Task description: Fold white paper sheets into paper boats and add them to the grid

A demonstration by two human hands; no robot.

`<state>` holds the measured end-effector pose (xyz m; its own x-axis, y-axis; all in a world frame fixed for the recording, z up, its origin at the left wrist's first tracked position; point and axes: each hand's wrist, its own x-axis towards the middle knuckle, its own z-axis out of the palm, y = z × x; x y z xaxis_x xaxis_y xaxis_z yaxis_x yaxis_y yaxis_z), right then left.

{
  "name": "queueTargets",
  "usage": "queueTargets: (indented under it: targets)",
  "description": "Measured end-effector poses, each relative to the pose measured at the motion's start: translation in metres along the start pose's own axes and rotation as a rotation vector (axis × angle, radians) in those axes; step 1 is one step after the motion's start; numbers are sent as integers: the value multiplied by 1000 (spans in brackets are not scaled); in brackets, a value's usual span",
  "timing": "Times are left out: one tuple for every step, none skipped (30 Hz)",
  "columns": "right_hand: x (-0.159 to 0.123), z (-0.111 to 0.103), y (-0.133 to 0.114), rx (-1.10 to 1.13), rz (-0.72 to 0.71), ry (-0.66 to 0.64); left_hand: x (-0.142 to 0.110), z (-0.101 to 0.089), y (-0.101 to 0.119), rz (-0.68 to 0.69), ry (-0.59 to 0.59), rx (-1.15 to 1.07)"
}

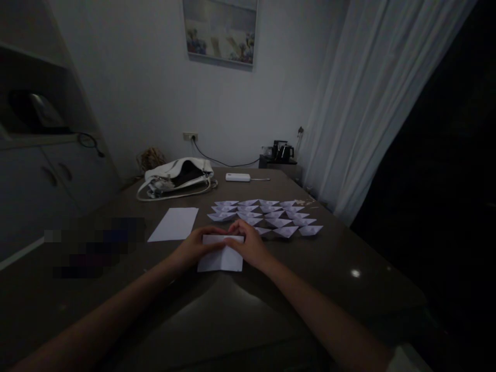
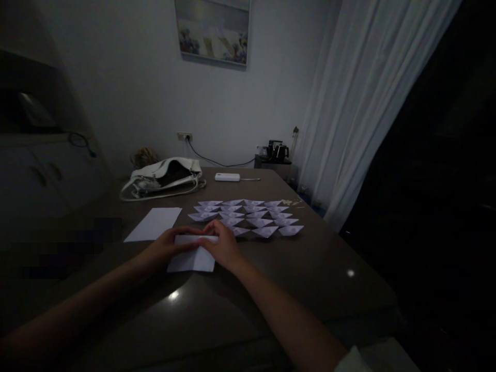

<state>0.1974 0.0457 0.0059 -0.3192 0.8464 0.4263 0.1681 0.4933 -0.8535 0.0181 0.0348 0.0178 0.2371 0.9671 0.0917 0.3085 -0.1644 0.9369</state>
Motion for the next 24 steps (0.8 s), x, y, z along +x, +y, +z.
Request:
queueTargets:
  targets:
    - [0, 0, 1, -7, 7, -7, 0, -1, -1, -1, -7, 29]
    - [0, 0, 2, -25, 11, -14, 0, -2, -2, 3, -6, 69]
    - [0, -1, 3, -54, 13, -23, 0, -3, -2, 16, 7, 122]
    - [0, -1, 3, -92, 15, -35, 0, -4, -3, 38, 29, 189]
    - [-1, -1, 4, -131, 21, -48, -1, -5, -3, 66, 55, 267]
    - [-2, -1, 4, -167, 28, -65, -2, -5, -4, 96, 76, 350]
    - [-3, 0, 4, -196, 35, -82, -3, -6, -4, 127, 82, 428]
    - [-4, 0, 4, -221, 38, -102, -4, -7, -4, 160, 73, 492]
    - [-5, 1, 4, -244, 33, -123, -6, -7, -4, 187, 52, 539]
    - [-6, 1, 4, -271, 17, -144, -7, -7, -4, 208, 26, 573]
    - [-7, 1, 4, -309, -6, -163, -8, -8, -4, 221, 6, 601]
    - [-8, 1, 3, -359, -31, -179, -9, -8, -3, 226, -3, 630]
    - [-9, 1, 2, -419, -53, -186, -9, -8, -3, 222, -5, 662]
    - [-10, 1, 1, -482, -70, -188, -10, -8, -2, 213, -3, 699]
    - [-11, 0, -1, -542, -83, -185, -10, -8, -2, 199, -6, 739]
    - [-11, 0, -3, -595, -96, -182, -11, -8, 0, 188, -12, 777]
    - [-12, -1, -6, -637, -114, -182, -11, -8, 1, 177, -21, 809]
    - [-12, -1, -8, -672, -134, -184, -12, -8, 2, 168, -32, 834]
    - [-13, -1, -10, -700, -151, -195, -12, -7, 3, 162, -41, 852]
    - [-13, -1, -12, -720, -157, -212, -13, -7, 5, 159, -46, 863]
    - [-13, -1, -14, -733, -153, -234, -13, -7, 5, 158, -51, 869]
    - [-13, -1, -15, -740, -139, -259, -14, -7, 6, 157, -53, 872]
    - [-13, -1, -15, -744, -121, -282, -14, -6, 7, 159, -56, 874]
    - [-13, -2, -16, -746, -104, -302, -14, -6, 7, 164, -61, 873]
